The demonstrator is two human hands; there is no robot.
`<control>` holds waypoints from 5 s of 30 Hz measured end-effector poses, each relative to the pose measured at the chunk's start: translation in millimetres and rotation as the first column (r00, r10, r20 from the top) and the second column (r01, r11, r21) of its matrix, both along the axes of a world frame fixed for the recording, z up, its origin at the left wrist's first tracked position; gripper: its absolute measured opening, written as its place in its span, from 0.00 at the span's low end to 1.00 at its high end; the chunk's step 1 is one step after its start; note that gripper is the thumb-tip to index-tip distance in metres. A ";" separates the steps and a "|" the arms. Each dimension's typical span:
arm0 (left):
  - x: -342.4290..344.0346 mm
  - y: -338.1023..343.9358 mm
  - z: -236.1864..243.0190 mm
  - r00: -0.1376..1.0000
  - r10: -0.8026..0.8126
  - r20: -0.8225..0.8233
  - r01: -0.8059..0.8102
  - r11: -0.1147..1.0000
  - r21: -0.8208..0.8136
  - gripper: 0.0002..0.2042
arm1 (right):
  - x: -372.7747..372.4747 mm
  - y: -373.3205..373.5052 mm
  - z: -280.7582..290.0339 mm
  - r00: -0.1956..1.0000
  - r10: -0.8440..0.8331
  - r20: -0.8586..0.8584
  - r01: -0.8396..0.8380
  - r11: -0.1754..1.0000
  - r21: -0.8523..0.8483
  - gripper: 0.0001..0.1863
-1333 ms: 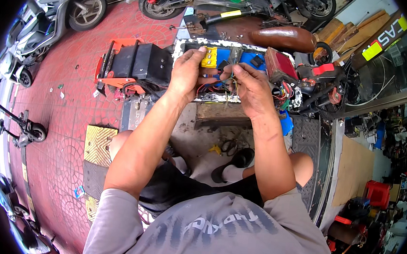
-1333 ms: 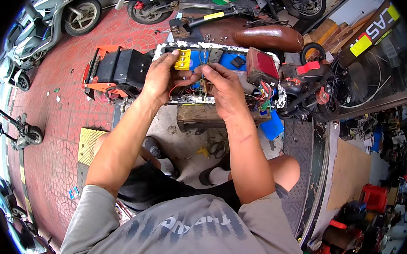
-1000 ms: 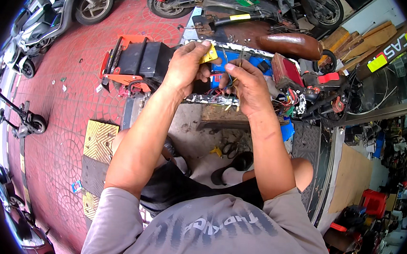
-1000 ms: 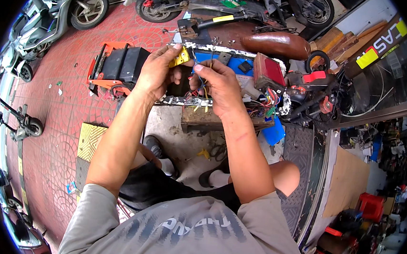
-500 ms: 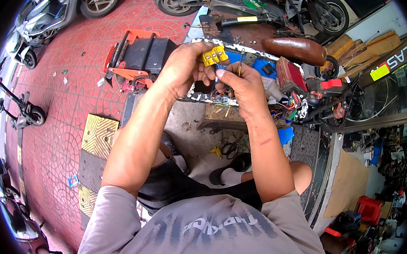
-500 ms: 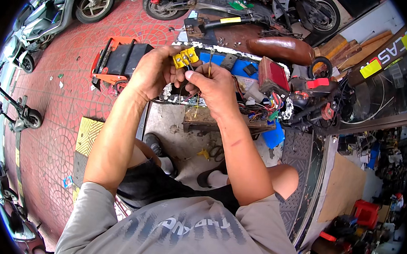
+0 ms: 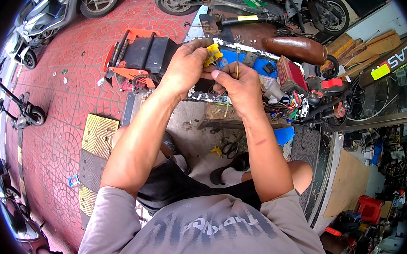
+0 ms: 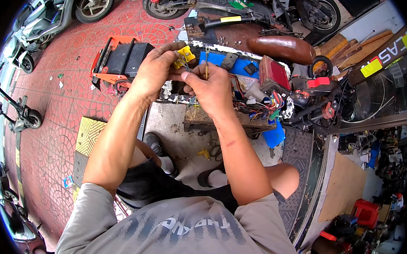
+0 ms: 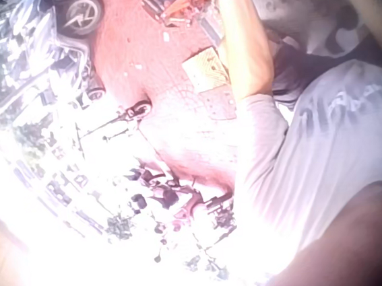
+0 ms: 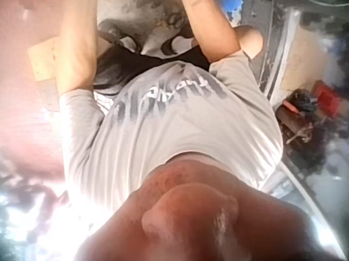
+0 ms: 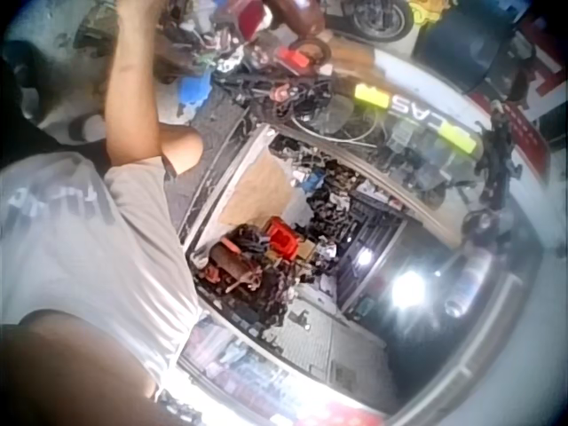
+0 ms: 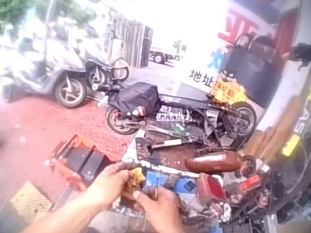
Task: The person works on the wiring and electrical components of a scooter's battery box, manipulating a yellow connector and individual wires with their hands and a long metal tool.
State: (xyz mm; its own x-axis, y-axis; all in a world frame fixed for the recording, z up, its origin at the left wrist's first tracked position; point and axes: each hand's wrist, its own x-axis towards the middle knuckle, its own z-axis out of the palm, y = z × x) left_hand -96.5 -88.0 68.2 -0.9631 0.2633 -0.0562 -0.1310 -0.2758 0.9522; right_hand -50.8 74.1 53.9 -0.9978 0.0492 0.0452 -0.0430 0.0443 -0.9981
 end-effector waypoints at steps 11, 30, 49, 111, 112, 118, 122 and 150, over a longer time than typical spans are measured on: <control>-5.9 -5.0 -1.2 0.989 -0.055 0.137 0.034 0.988 0.149 0.22 | 2.0 -3.9 -2.1 0.999 -0.041 -0.020 0.040 0.997 -0.068 0.08; -5.9 -3.1 -4.4 0.989 -0.117 0.086 0.091 0.963 0.255 0.26 | 1.3 -6.6 -6.5 0.994 -0.074 -0.078 0.061 0.987 -0.149 0.06; -3.0 21.2 -22.7 0.992 -0.125 -0.020 0.111 0.782 0.613 0.23 | -1.1 9.5 2.2 0.999 -0.014 0.036 0.023 0.963 -0.267 0.07; -8.4 40.5 -27.4 0.995 -0.024 -0.101 0.064 0.907 0.417 0.21 | -18.5 29.3 -11.0 0.989 0.057 0.134 0.026 0.837 -0.546 0.07; -7.3 38.4 -25.9 0.995 -0.053 -0.079 0.083 0.889 0.451 0.22 | -18.6 29.9 -10.1 0.989 0.060 0.139 0.026 0.837 -0.547 0.07; -10.1 31.1 -30.7 0.989 -0.112 -0.093 0.142 0.886 0.441 0.23 | -18.6 21.1 -10.1 0.990 -0.015 0.141 0.088 0.842 -0.532 0.06; -8.1 31.9 -26.2 0.992 -0.093 -0.085 0.120 0.900 0.419 0.22 | -18.6 17.1 -13.4 0.988 -0.095 0.119 0.139 0.883 -0.449 0.06; -24.3 16.8 -28.7 0.985 -0.157 0.076 0.122 0.930 0.347 0.19 | -21.4 20.8 -11.2 0.995 0.003 0.095 0.050 0.836 -0.547 0.08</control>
State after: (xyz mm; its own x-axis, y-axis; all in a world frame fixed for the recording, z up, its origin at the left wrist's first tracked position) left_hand -120.8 -71.2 39.5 -0.9093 0.4147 -0.0339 -0.2812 -0.5526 0.7846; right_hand -72.2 94.9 42.7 -0.9944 0.0629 -0.0844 0.0405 -0.5115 -0.8584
